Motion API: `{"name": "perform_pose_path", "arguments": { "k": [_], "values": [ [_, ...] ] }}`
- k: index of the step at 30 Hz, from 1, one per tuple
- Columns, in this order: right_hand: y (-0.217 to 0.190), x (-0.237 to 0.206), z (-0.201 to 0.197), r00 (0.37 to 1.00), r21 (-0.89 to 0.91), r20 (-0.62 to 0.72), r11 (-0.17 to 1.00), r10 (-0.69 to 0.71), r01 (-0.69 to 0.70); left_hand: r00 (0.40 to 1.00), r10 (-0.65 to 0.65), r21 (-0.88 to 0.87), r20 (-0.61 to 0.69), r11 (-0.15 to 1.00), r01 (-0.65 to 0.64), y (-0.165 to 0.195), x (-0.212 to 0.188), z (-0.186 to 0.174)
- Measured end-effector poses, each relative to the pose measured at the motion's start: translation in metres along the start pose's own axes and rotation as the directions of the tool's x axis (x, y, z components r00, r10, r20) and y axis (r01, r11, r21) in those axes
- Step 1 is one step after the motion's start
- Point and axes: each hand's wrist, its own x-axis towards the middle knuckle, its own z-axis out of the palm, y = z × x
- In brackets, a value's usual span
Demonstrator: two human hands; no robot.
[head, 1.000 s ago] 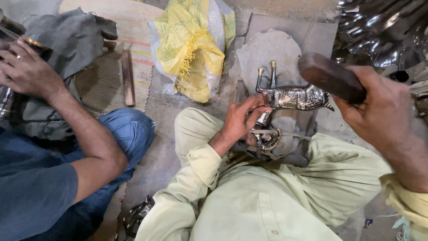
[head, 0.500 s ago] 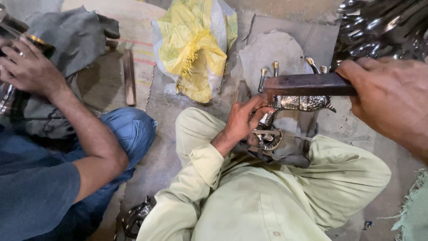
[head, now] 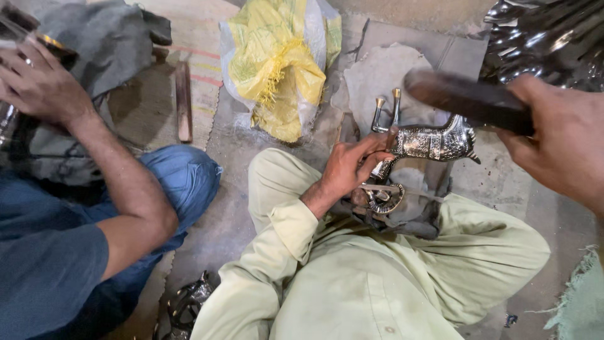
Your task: The person sits on the floor and uses a hammer to strike a metal animal figurine held in a cloth. They repeatedly tap the figurine's body and legs with the hammer while another person works nearby.
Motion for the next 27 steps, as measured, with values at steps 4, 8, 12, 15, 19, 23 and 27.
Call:
{"name": "perform_pose_path", "arguments": {
  "k": [4, 8, 12, 15, 19, 23, 27],
  "values": [
    [0.002, -0.002, 0.005, 0.923, -0.305, -0.218, 0.92, -0.318, 0.245, 1.0, -0.023, -0.094, 0.004, 0.995, 0.023, -0.001, 0.0, 0.001],
    [0.003, -0.003, 0.003, 0.94, 0.143, -0.308, 0.969, -0.149, 0.201, 0.998, -0.037, -0.24, -0.056, 0.971, 0.022, 0.0, 0.001, 0.006],
    [-0.003, 0.004, 0.004, 0.981, -0.338, 0.05, 0.922, -0.185, 0.191, 0.99, -0.115, -0.236, -0.081, 0.967, 0.094, 0.002, -0.001, 0.007],
    [0.0, 0.007, -0.001, 0.951, -0.356, -0.038, 0.893, -0.308, 0.275, 0.944, -0.279, -0.131, -0.174, 0.957, 0.259, 0.006, -0.008, 0.009],
    [0.0, 0.009, 0.0, 0.963, -0.342, 0.054, 0.901, -0.265, 0.267, 0.969, -0.192, -0.19, -0.153, 0.968, 0.161, 0.01, -0.017, 0.011],
    [-0.004, 0.008, 0.003, 0.933, -0.346, -0.064, 0.885, -0.354, 0.312, 0.961, -0.199, -0.099, -0.193, 0.978, 0.183, 0.014, -0.02, 0.014],
    [-0.013, 0.006, -0.005, 0.834, -0.281, -0.298, 0.878, -0.464, 0.388, 0.948, -0.227, -0.021, -0.223, 0.974, 0.228, 0.02, -0.021, 0.014]
  ]
}}
